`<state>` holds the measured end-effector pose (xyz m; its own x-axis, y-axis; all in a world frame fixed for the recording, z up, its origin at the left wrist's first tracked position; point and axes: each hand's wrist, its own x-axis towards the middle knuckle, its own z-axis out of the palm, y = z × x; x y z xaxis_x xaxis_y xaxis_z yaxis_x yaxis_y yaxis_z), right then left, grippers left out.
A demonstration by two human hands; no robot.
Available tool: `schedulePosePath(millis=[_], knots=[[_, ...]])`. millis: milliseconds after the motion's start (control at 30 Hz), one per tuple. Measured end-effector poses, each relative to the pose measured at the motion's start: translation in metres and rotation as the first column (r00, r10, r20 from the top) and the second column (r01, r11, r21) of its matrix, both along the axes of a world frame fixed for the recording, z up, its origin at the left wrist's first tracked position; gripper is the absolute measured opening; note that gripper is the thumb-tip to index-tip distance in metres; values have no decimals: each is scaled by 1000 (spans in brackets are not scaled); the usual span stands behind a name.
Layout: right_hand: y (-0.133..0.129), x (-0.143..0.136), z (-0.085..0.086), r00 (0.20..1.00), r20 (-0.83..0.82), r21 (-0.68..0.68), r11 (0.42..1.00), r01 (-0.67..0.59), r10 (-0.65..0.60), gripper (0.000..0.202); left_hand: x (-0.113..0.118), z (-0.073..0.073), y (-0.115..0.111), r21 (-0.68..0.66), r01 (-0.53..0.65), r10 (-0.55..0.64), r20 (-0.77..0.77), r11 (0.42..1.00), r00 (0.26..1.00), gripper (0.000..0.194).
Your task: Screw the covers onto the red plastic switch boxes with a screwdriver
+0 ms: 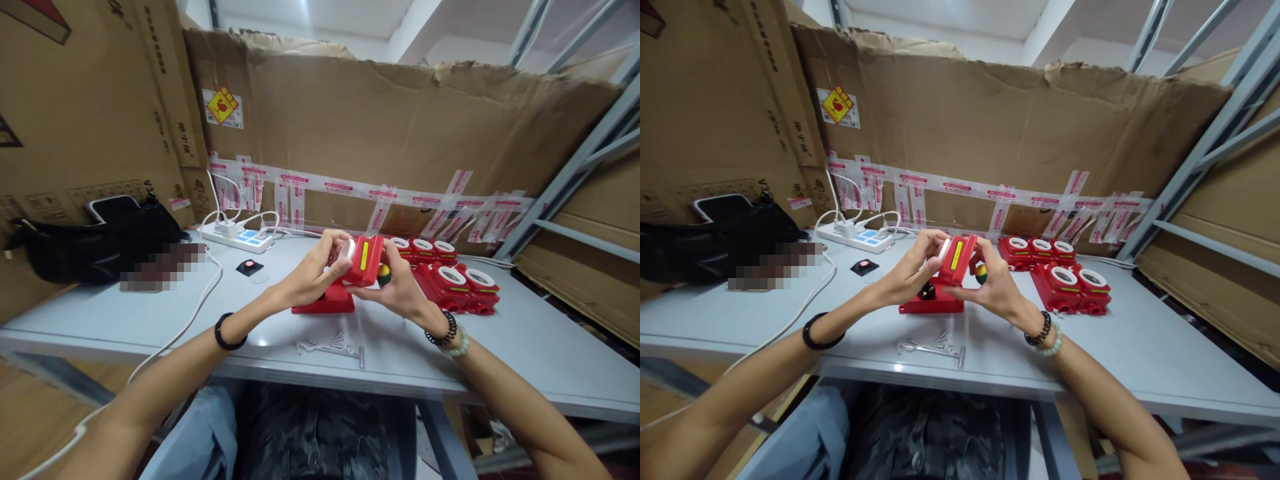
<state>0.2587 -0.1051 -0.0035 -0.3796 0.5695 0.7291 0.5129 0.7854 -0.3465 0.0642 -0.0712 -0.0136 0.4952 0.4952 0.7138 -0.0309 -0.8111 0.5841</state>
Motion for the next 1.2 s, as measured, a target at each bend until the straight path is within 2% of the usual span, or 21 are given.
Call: schedulePosePath(millis=[133, 233, 300, 367, 467, 567, 667, 733, 833, 933, 1000, 1100, 1167, 1200], knots=[[4, 2, -3, 965, 205, 309, 947, 92, -161, 52, 3, 0, -1, -271, -99, 85, -63, 957, 994, 43], [5, 2, -4, 949, 265, 378, 924, 60, -170, 51, 0, 3, 0, -302, -176, 130, -166, 937, 977, 47], [5, 2, -5, 960, 249, 337, 941, 36, -126, 58, -3, 5, -1, -257, -226, 168, -231, 939, 958, 49], [4, 1, -5, 979, 182, 236, 970, 51, -95, 65, -6, 8, -3, -183, -230, 186, -226, 956, 956, 47], [1, 0, -2, 997, 26, 66, 995, 71, -73, 73, -9, 12, -6, 69, -132, 138, -95, 989, 986, 37], [-3, -2, 2, 997, -72, -9, 1000, 19, -20, 69, -9, 13, -5, 287, -53, 65, -33, 957, 997, 36], [-4, -3, 2, 997, -75, -22, 1000, -9, 8, 63, -6, 10, -4, 330, -88, 93, 3, 940, 996, 33], [-2, -2, 0, 999, -38, 39, 999, 23, -21, 66, -3, 7, -5, 278, -136, 135, 23, 951, 991, 33], [2, 1, -4, 987, 108, 265, 960, 88, -120, 63, 2, 4, -6, 31, -177, 178, -9, 984, 984, 33], [3, 2, -5, 945, 244, 416, 904, 101, -218, 53, 3, 4, -5, -180, -235, 225, -76, 955, 971, 40], [3, 1, -5, 941, 262, 421, 903, 86, -212, 55, 2, 5, -4, -217, -257, 239, -108, 942, 965, 46], [2, -1, -5, 964, 223, 350, 935, 63, -148, 65, -2, 5, -3, -264, -243, 208, -154, 933, 966, 51], [3, -2, -6, 978, 156, 269, 959, 90, -136, 68, -4, 5, -4, -235, -212, 182, -140, 949, 973, 48], [3, -1, -5, 984, 111, 222, 969, 111, -138, 70, -5, 6, -5, -179, -181, 163, -112, 967, 980, 46]])
